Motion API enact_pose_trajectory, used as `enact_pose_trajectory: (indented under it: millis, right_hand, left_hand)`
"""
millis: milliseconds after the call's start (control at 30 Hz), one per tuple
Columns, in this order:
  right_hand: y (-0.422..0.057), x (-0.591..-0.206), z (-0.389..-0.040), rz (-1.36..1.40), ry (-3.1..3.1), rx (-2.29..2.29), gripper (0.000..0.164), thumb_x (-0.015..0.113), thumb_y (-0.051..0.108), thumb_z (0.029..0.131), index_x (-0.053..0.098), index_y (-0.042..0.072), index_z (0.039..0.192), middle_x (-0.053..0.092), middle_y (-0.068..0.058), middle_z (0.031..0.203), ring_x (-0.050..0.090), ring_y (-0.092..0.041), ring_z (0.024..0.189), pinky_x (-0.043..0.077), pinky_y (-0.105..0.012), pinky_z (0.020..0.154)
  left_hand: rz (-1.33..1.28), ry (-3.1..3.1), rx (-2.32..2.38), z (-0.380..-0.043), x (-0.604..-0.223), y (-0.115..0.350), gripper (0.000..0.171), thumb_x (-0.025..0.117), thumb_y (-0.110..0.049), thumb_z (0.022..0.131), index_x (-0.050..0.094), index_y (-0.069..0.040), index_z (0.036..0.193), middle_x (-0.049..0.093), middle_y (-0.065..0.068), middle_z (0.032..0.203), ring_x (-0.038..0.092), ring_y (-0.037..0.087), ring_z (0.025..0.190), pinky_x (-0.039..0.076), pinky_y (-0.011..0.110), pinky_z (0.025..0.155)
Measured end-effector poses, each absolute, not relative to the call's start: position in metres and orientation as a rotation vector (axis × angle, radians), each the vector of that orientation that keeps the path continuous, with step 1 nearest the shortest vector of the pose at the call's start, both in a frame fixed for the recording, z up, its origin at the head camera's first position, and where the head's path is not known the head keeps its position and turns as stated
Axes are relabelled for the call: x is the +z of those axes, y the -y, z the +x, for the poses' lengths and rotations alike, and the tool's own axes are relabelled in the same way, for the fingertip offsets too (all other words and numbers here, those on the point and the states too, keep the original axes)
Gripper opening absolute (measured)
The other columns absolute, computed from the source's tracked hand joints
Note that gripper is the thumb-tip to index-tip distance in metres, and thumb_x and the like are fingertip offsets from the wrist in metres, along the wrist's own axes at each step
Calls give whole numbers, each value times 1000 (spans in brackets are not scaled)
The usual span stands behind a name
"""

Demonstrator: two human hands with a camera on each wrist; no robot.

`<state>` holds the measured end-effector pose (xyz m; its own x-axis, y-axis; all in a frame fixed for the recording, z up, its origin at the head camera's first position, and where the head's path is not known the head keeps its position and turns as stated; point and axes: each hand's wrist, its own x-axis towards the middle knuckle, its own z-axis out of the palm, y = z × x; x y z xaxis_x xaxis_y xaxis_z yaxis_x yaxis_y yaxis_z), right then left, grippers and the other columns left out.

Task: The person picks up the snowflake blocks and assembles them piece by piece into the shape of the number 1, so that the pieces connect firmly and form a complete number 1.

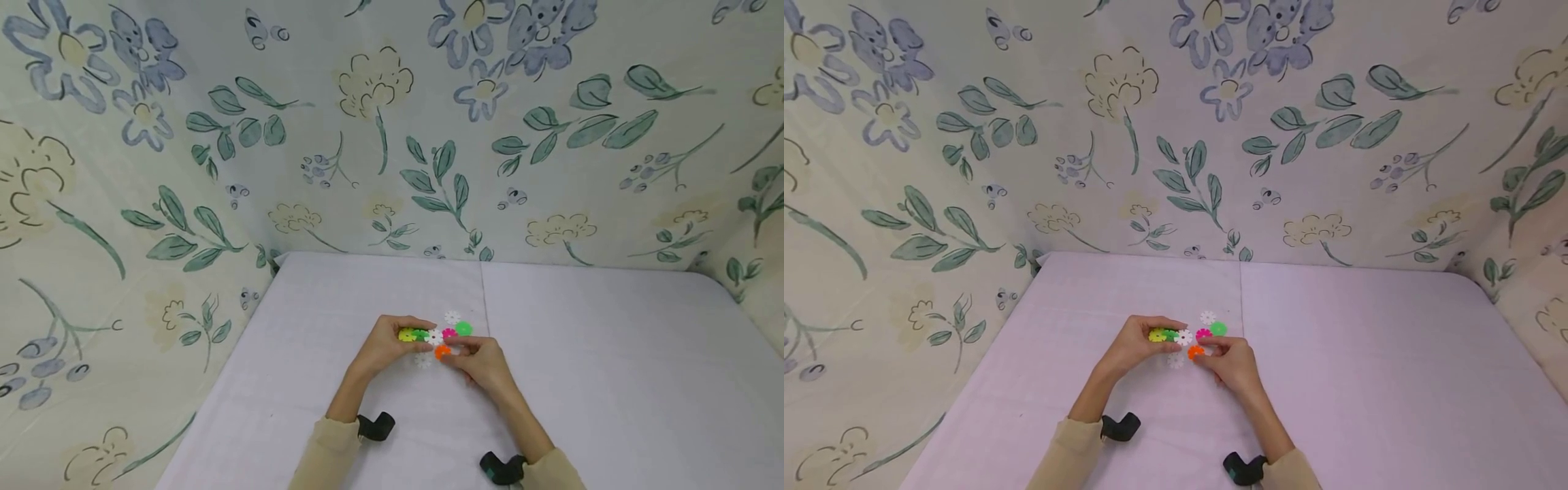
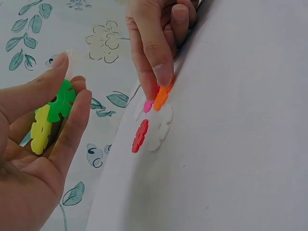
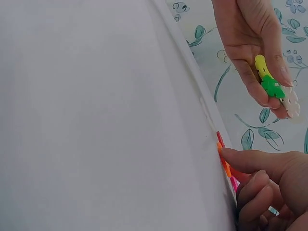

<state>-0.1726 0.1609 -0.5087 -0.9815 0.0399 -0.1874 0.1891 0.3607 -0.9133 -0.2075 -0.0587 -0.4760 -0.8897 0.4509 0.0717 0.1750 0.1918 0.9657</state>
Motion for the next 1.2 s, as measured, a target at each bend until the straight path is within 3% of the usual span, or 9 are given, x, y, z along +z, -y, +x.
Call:
enact_pose_trajectory:
  millis: [267, 467, 567, 800, 1000, 1200]
  right_hand:
    - [-158, -502, -170, 195, -2548, -1612, 30, 89, 13, 80, 79, 4, 106, 53, 1, 62, 47, -12, 46, 37, -23, 45]
    - [-155, -500, -163, 70, -2697, -1485, 27, 90, 11, 78, 73, 7, 98, 65, -4, 82, 55, -14, 69, 46, -22, 59]
    - [-154, -500, -159, -3, -2750, -1432, 28, 88, 8, 79, 68, 9, 99, 65, -4, 87, 55, -14, 72, 46, -22, 61]
    - [-158, -500, -154, -134, -2666, -1449, 15, 75, 6, 93, 70, 8, 106, 64, -2, 72, 58, -12, 58, 48, -21, 53]
    - [-173, -502, -156, -164, -2417, -1674, 22, 70, 6, 97, 71, -2, 118, 74, -15, 91, 69, -17, 69, 61, -26, 64]
    - [-182, -502, -156, -172, -2222, -1871, 33, 69, 5, 98, 66, -11, 127, 74, -22, 98, 76, -17, 79, 64, -30, 75]
  left_hand:
    - [614, -2210, 1780, -206, -475, 58, 37, 86, -13, 85, 77, -5, 120, 77, 5, 123, 65, 17, 120, 51, 27, 103]
    - [604, -2203, 1780, -206, -473, 57, 37, 86, -14, 85, 78, -7, 120, 77, 3, 123, 65, 14, 116, 52, 25, 100]
    - [601, -2203, 1779, -205, -473, 57, 37, 87, -14, 84, 78, -9, 119, 77, 3, 123, 66, 14, 116, 52, 25, 99]
    - [599, -2199, 1776, -205, -475, 55, 34, 87, -14, 84, 79, -13, 118, 77, 1, 122, 65, 14, 117, 51, 33, 105]
    - [604, -2202, 1774, -205, -475, 55, 36, 86, -12, 85, 78, -9, 120, 77, 1, 123, 65, 16, 119, 49, 40, 109]
    - [621, -2216, 1774, -205, -474, 56, 36, 85, -11, 85, 78, -9, 120, 77, 2, 123, 66, 16, 118, 50, 37, 105]
